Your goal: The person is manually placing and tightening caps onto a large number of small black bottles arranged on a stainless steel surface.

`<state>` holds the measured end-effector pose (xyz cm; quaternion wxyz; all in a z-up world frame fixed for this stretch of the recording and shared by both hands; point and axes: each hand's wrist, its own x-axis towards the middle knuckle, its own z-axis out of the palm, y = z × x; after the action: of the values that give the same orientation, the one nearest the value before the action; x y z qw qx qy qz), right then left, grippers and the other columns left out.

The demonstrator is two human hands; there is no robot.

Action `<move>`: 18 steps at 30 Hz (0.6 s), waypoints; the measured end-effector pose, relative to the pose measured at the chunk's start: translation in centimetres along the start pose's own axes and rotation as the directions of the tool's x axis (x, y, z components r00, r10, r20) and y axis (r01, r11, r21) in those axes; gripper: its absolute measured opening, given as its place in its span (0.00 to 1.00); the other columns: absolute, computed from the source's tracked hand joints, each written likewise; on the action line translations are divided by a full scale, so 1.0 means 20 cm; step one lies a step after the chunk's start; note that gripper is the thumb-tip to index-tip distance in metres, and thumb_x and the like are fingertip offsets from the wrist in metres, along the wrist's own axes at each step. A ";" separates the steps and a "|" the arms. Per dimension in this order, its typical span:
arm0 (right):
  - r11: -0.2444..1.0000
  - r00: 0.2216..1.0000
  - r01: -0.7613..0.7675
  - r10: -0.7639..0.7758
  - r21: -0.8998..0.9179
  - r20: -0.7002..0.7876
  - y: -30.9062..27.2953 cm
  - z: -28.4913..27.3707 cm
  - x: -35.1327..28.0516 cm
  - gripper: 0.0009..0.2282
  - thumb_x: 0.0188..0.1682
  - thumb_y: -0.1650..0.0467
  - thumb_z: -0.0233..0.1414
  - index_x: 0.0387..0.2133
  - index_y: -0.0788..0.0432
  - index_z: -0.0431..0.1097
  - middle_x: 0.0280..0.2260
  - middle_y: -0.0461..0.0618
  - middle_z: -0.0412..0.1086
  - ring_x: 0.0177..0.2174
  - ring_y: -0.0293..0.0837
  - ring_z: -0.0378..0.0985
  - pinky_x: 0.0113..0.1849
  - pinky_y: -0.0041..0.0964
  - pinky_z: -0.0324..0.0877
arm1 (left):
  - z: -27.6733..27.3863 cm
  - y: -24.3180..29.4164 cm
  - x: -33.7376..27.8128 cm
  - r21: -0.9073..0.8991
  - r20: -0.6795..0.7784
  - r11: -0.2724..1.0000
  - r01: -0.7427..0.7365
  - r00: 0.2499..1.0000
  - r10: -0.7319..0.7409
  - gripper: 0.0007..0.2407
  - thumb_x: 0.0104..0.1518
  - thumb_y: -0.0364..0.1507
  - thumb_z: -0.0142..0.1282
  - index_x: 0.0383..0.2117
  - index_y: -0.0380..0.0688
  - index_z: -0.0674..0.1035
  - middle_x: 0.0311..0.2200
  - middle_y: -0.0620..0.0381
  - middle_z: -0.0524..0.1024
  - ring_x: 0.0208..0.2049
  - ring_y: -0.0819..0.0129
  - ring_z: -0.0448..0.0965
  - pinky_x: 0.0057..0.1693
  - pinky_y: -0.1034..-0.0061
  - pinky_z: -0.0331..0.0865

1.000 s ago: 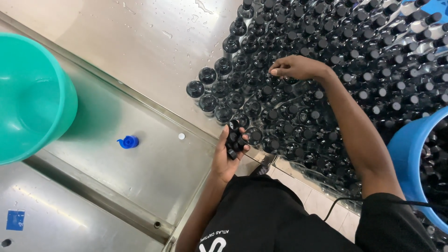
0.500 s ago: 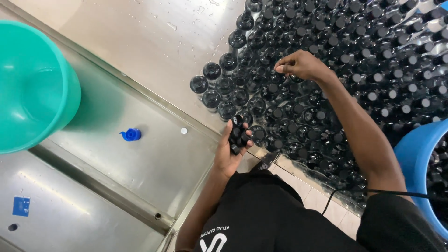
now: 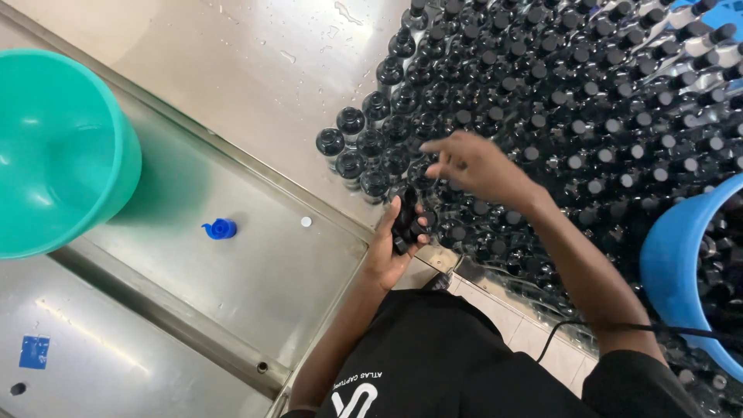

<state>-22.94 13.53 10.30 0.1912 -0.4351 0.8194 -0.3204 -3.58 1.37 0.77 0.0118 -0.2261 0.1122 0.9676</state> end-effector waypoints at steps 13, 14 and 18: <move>1.000 0.939 0.006 -0.012 0.020 0.343 -0.20 -0.18 0.00 0.16 0.55 0.70 0.58 0.56 0.62 0.75 0.40 0.64 0.79 0.40 0.64 0.84 0.43 0.57 0.80 | -0.01 -0.03 0.01 0.100 0.011 0.991 0.088 0.996 -0.089 0.14 0.73 0.43 0.54 0.53 0.50 0.77 0.42 0.64 0.73 0.42 0.71 0.79 0.39 0.81 0.76; 0.997 0.966 -0.075 0.070 0.009 0.250 -0.16 -0.20 0.04 0.17 0.56 0.70 0.58 0.60 0.57 0.74 0.44 0.63 0.79 0.42 0.61 0.84 0.45 0.55 0.79 | -0.04 -0.03 0.00 0.088 0.024 0.995 0.057 0.998 -0.059 0.14 0.73 0.42 0.54 0.55 0.50 0.76 0.44 0.63 0.72 0.43 0.72 0.78 0.39 0.81 0.76; 0.993 0.993 -0.094 0.087 -0.076 -0.083 0.47 -0.22 0.25 0.18 0.61 0.68 0.58 0.64 0.56 0.73 0.46 0.64 0.77 0.47 0.64 0.81 0.48 0.58 0.74 | -0.11 -0.02 -0.03 0.085 -0.008 0.996 -0.020 1.000 0.021 0.14 0.73 0.40 0.53 0.58 0.49 0.74 0.46 0.60 0.74 0.43 0.73 0.77 0.40 0.81 0.75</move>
<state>-33.86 14.93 6.85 0.1554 -0.3918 0.8574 -0.2953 -1.97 1.21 -0.99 0.0112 -0.2285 0.1554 0.9610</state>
